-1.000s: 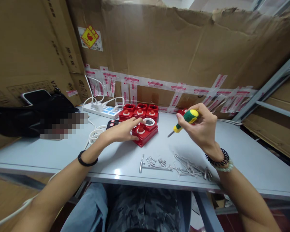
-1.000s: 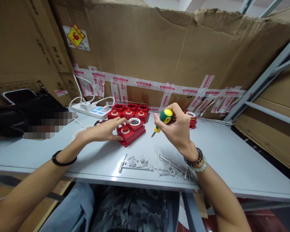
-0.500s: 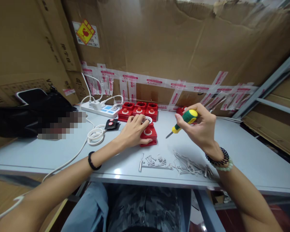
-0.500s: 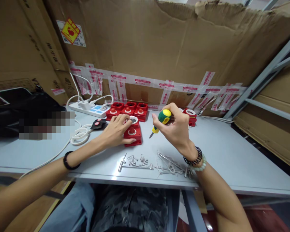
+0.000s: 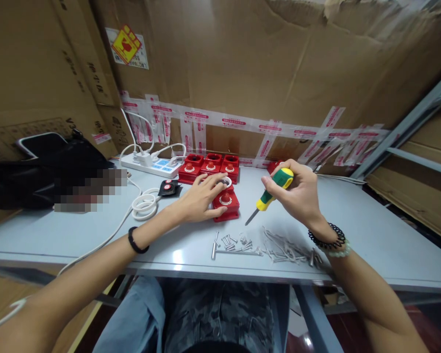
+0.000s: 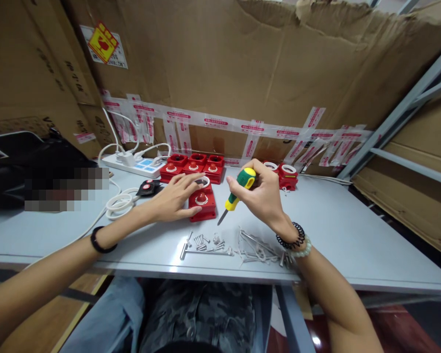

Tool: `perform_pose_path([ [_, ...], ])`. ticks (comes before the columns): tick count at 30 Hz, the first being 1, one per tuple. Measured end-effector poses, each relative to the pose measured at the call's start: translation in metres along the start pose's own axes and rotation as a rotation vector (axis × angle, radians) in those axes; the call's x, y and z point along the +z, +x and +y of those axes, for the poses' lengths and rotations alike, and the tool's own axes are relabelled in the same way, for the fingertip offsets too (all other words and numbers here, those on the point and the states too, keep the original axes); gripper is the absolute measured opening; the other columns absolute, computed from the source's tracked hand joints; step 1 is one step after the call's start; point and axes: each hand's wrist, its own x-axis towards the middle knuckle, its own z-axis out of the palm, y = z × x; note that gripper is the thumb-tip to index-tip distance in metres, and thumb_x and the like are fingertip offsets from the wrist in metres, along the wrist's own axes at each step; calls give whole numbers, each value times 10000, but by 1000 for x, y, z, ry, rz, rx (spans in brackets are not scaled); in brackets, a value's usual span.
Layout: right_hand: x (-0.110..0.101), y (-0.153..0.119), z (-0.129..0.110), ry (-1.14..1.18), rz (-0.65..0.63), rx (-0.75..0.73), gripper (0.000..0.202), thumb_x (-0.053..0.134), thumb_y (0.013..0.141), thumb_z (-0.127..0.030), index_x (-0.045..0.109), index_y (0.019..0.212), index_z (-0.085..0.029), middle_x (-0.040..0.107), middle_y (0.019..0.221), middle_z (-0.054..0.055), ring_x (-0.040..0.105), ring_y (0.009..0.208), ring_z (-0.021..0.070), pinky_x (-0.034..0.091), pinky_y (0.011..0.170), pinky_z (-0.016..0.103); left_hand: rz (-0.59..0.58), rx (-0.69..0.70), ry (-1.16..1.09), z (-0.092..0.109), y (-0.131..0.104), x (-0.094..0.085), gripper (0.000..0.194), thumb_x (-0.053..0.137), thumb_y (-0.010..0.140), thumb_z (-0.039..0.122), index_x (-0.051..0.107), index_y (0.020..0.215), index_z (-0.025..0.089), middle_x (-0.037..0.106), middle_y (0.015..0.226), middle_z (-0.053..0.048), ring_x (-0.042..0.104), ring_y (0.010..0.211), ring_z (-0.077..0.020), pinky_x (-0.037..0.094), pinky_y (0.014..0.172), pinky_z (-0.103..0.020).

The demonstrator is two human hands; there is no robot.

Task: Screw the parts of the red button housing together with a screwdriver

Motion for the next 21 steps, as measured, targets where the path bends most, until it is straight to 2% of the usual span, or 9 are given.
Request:
perform_pose_path([
  [4, 4, -3, 5, 158, -68, 118, 250, 761, 679, -299, 532, 683, -200, 522, 574, -57, 497, 477, 86, 441, 430, 222, 49, 38, -81, -14, 8, 4, 541, 634, 748, 520, 450, 1154, 215, 151, 1549, -153, 161, 1416, -417, 179, 1116, -634],
  [8, 8, -7, 9, 266, -134, 206, 273, 780, 658, -282, 522, 687, -200, 520, 570, -60, 533, 468, 99, 479, 420, 234, -18, 5, -316, -24, 11, 9, 555, 623, 760, 517, 424, 1179, 213, 122, 1538, -161, 282, 1381, -391, 396, 1040, -537],
  [10, 10, -8, 10, 273, -145, 210, 271, 779, 661, -276, 521, 688, -199, 528, 578, -55, 541, 476, 102, 478, 412, 230, -39, -23, -380, -25, 10, 11, 577, 620, 769, 497, 398, 1224, 219, 176, 1518, -166, 355, 1343, -374, 418, 1019, -528],
  [14, 11, -8, 10, 264, -138, 201, 272, 778, 661, -271, 515, 679, -200, 531, 583, -55, 536, 478, 92, 475, 402, 214, -20, -38, -438, -22, 9, 9, 782, 674, 730, 471, 286, 1367, 236, 309, 1472, -159, 380, 1329, -353, 326, 1090, -544],
  [21, 14, -10, 14, 274, -127, 247, 276, 779, 657, -292, 516, 677, -207, 535, 557, -59, 552, 464, 104, 511, 398, 235, -99, -186, -394, -15, 8, 9, 1122, 710, 655, 592, 33, 1499, 297, 191, 1542, -148, 190, 1411, -420, 202, 1121, -611],
])
